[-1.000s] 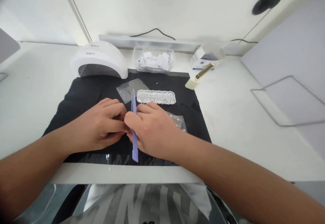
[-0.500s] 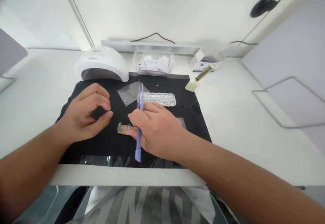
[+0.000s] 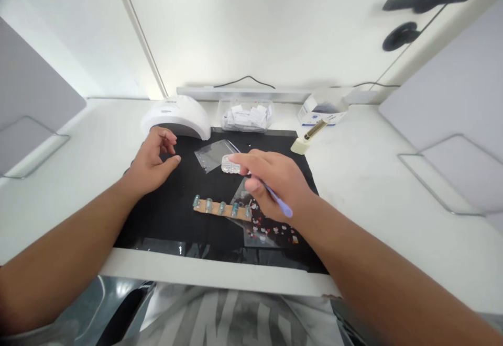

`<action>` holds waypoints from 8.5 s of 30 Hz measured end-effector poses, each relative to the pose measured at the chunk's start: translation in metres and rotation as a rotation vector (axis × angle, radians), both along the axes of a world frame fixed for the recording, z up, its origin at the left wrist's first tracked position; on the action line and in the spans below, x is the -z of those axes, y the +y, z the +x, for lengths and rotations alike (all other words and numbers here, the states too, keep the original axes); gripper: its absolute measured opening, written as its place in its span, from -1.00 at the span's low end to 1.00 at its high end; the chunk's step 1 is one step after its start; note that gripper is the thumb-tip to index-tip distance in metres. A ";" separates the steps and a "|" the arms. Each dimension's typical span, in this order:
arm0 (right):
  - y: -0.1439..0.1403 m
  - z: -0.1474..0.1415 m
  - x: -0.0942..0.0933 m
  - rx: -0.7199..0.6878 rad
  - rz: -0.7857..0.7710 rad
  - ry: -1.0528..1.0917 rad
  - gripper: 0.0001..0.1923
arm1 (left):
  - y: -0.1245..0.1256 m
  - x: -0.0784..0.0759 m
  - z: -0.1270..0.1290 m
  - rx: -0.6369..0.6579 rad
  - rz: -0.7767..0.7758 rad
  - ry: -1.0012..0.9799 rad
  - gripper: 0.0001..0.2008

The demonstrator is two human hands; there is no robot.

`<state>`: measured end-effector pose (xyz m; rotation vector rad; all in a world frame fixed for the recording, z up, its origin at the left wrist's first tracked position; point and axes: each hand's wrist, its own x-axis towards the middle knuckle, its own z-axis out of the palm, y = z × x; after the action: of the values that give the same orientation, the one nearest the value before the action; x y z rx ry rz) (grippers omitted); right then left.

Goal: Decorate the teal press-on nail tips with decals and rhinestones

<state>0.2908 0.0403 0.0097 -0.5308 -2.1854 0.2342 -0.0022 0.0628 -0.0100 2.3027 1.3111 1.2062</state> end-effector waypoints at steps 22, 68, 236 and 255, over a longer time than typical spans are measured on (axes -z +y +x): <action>0.013 0.025 -0.038 0.068 -0.478 0.522 -0.85 | -0.017 -0.067 0.021 -0.032 -0.051 0.254 -0.80; -0.012 -0.041 0.008 -0.214 -0.663 0.853 -0.87 | -0.022 -0.057 0.044 -0.086 0.515 0.627 -0.94; 0.014 0.000 -0.001 -0.458 -0.710 0.626 -0.80 | -0.037 -0.025 0.068 0.108 -0.388 -0.394 -0.70; 0.028 -0.008 0.021 -0.428 -1.152 0.653 -0.96 | -0.010 -0.042 0.034 0.050 -0.357 0.190 -0.80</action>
<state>0.2831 0.0684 -0.0117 -0.4638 -1.3173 1.6839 0.0319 0.0532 0.0319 2.2100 1.3895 0.6827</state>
